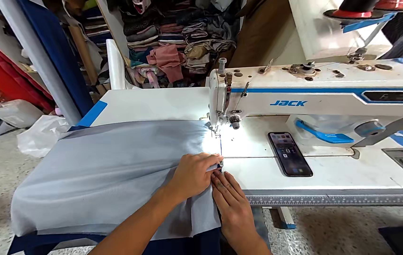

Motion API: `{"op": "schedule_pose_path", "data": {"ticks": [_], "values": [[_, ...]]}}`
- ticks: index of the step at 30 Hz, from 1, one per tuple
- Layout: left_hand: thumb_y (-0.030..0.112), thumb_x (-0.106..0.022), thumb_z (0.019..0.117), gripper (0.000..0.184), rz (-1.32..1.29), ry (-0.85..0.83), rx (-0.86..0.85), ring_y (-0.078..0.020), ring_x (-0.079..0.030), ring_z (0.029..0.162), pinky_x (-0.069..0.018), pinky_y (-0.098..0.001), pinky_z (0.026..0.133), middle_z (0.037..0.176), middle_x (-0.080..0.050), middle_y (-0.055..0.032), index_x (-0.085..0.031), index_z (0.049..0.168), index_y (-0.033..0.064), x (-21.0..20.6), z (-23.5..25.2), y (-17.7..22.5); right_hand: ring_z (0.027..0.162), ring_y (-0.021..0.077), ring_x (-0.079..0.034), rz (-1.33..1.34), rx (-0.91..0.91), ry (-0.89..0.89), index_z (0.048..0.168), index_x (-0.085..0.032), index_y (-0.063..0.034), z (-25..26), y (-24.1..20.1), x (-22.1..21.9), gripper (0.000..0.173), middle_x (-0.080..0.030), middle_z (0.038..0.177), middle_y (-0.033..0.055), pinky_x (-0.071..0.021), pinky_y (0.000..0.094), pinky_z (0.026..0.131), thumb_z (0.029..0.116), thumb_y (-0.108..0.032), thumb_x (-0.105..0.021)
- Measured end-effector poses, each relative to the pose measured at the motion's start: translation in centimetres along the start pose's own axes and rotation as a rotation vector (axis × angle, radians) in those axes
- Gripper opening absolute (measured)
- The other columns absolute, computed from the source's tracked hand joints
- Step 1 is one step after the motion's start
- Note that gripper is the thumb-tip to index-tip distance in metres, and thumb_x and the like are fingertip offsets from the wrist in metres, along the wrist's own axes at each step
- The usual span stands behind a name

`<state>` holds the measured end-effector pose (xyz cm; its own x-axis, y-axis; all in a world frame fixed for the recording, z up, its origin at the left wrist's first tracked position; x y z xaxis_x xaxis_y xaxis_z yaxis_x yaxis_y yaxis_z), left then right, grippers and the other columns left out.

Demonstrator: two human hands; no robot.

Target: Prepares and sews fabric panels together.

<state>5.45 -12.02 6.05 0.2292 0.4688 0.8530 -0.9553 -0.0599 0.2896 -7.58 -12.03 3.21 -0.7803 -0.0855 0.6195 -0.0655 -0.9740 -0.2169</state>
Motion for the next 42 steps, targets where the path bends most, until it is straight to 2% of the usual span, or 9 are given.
{"op": "schedule_pose_path", "data": {"ticks": [6, 17, 26, 29, 31, 33, 36, 39, 42], "values": [[0.016, -0.061, 0.0955, 0.023, -0.059, 0.033, -0.06, -0.0058, -0.07, 0.114, -0.0591, -0.0346, 0.093, 0.118, -0.076, 0.0076, -0.081, 0.108, 0.0208, 0.2, 0.7, -0.2, 0.129, 0.0262, -0.063, 0.02, -0.051, -0.081, 0.11, -0.076, -0.0033, 1.2, 0.6, -0.2, 0.036, -0.072, 0.129, 0.0106, -0.0453, 0.0433, 0.116, 0.0916, 0.006, -0.047], [0.019, -0.06, 0.0956, 0.028, -0.045, -0.142, -0.022, -0.0108, -0.073, 0.095, -0.0564, -0.0447, 0.08, 0.121, -0.075, 0.0097, -0.079, 0.115, 0.0259, -1.3, 3.4, -1.9, 0.126, 0.0241, -0.065, -0.049, -0.078, -0.205, 0.113, -0.077, -0.0023, 3.7, 1.8, -1.3, 0.037, -0.074, 0.124, 0.0103, -0.047, 0.039, 0.113, 0.087, 0.001, -0.051], [0.032, -0.062, 0.0987, 0.019, 0.008, -0.164, 0.019, -0.0138, -0.069, 0.075, -0.0514, -0.0451, 0.07, 0.08, -0.074, 0.0046, -0.079, 0.104, 0.0267, -1.3, 5.0, -2.6, 0.125, 0.0281, -0.066, -0.072, -0.083, -0.259, 0.111, -0.075, 0.003, 5.0, 2.5, -2.2, 0.034, -0.073, 0.123, 0.0149, -0.0482, 0.0409, 0.11, 0.0841, 0.005, -0.055], [0.048, -0.053, 0.1024, 0.032, -0.018, -0.204, 0.017, -0.0089, -0.07, 0.087, -0.0523, -0.0446, 0.078, 0.101, -0.077, 0.0107, -0.079, 0.109, 0.0305, -1.6, 4.8, -2.4, 0.123, 0.027, -0.067, -0.039, -0.104, -0.284, 0.111, -0.076, 0.0012, 5.1, 3.0, -2.3, 0.033, -0.075, 0.119, 0.013, -0.0475, 0.0396, 0.111, 0.0844, 0.005, -0.057], [0.053, -0.049, 0.103, 0.041, -0.11, -0.275, -0.049, -0.008, -0.069, 0.11, -0.0545, -0.0453, 0.091, 0.127, -0.072, 0.0112, -0.076, 0.121, 0.0283, -1.0, 4.1, -1.4, 0.117, 0.0267, -0.07, -0.014, -0.091, -0.26, 0.108, -0.076, -0.0009, 5.0, 3.0, -2.1, 0.03, -0.076, 0.113, 0.0112, -0.0509, 0.0402, 0.108, 0.0874, 0.004, -0.055], [0.051, -0.051, 0.1038, 0.045, -0.241, -0.373, -0.076, -0.0069, -0.062, 0.124, -0.0509, -0.0406, 0.105, 0.138, -0.066, 0.0086, -0.068, 0.135, 0.0238, 1.0, 3.0, -1.4, 0.121, 0.0272, -0.068, 0.052, -0.066, -0.219, 0.111, -0.077, -0.002, 4.5, 3.0, -1.4, 0.032, -0.075, 0.119, 0.0099, -0.0509, 0.0433, 0.109, 0.0908, 0.003, -0.052], [0.038, -0.05, 0.107, 0.038, -0.135, -0.187, 0.129, -0.0113, -0.064, 0.123, -0.0532, -0.0406, 0.107, 0.136, -0.067, 0.0024, -0.067, 0.136, 0.0185, 8.1, 0.2, -11.3, 0.138, 0.0228, -0.056, 0.239, -0.05, -0.238, 0.121, -0.074, -0.0047, 3.1, 3.1, -0.6, 0.039, -0.068, 0.136, 0.0059, -0.0394, 0.0444, 0.121, 0.0899, 0.001, -0.051], [0.034, -0.063, 0.1021, 0.053, 0.256, -0.027, 0.569, -0.0441, -0.054, 0.133, -0.0388, -0.0693, 0.11, 0.145, -0.056, -0.0228, -0.056, 0.143, 0.0016, 17.2, -7.6, -30.4, 0.14, 0.0264, -0.053, 0.333, -0.015, -0.222, 0.123, -0.072, -0.002, 2.3, 3.2, 0.1, 0.036, -0.067, 0.137, 0.0103, -0.0354, 0.0483, 0.123, 0.0946, -0.001, -0.051], [0.034, -0.068, 0.0998, 0.068, 0.013, -0.007, 0.993, -0.0469, -0.049, 0.135, -0.0386, -0.0701, 0.108, 0.148, -0.049, -0.0294, -0.04, 0.153, 0.0026, 22.6, -15.7, -43.4, 0.141, 0.035, -0.051, 0.357, 0.005, -0.279, 0.126, -0.067, 0.005, 2.3, 3.0, -0.1, 0.033, -0.065, 0.138, 0.0189, -0.032, 0.0551, 0.123, 0.0978, 0.0, -0.051]]}}
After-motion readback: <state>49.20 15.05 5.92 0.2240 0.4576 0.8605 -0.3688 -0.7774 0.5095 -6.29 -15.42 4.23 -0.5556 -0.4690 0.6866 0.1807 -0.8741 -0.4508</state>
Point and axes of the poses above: each hand's wrist, its own z-axis towards the middle knuckle, its own x-axis out of the back of the hand, y = z × x, the point moved 9 cm from there along z, towards the middle knuckle
